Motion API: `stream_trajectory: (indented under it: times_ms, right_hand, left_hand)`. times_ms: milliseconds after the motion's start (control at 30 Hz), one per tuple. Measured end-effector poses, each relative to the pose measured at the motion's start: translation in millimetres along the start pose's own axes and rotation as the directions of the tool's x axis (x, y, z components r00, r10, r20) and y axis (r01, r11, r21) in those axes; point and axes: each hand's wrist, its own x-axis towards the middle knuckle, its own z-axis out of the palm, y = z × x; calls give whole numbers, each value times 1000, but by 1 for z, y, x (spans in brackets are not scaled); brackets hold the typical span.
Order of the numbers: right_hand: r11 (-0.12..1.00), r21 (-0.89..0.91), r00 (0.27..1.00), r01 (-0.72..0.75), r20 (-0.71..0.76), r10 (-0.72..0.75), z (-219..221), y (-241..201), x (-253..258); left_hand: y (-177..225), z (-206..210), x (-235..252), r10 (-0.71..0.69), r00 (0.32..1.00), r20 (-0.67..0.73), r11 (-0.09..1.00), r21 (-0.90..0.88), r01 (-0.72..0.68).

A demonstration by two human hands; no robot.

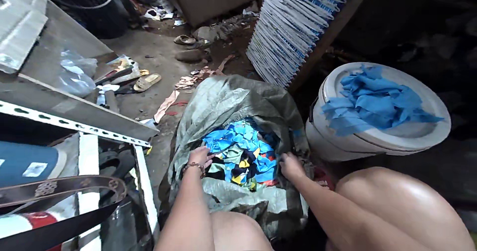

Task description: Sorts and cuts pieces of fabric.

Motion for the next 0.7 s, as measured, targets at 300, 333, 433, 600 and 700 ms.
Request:
stream_trajectory:
  times_ms: [300, 333, 433, 600, 700]
  right_hand:
    - [982, -109, 975, 153, 178, -132, 23, -2, 13]
    - [980, -126, 974, 155, 186, -130, 21, -4, 13]
    - [977, -155, 972, 144, 207, -110, 16, -5, 9]
    - [986, -7, 966, 165, 203, -160, -4, -19, 9]
    - [973, 179, 960, 145, 213, -182, -25, -35, 8]
  left_hand:
    - [8, -6, -11, 160, 983, 87, 924, 337, -180]
    - [9, -4, -11, 174, 977, 124, 900, 383, -209]
    - [11, 2, -15, 190, 948, 255, 808, 508, -299]
    - [23, 16, -27, 121, 910, 396, 667, 646, -370]
    - [28, 32, -39, 59, 840, 540, 654, 615, -441]
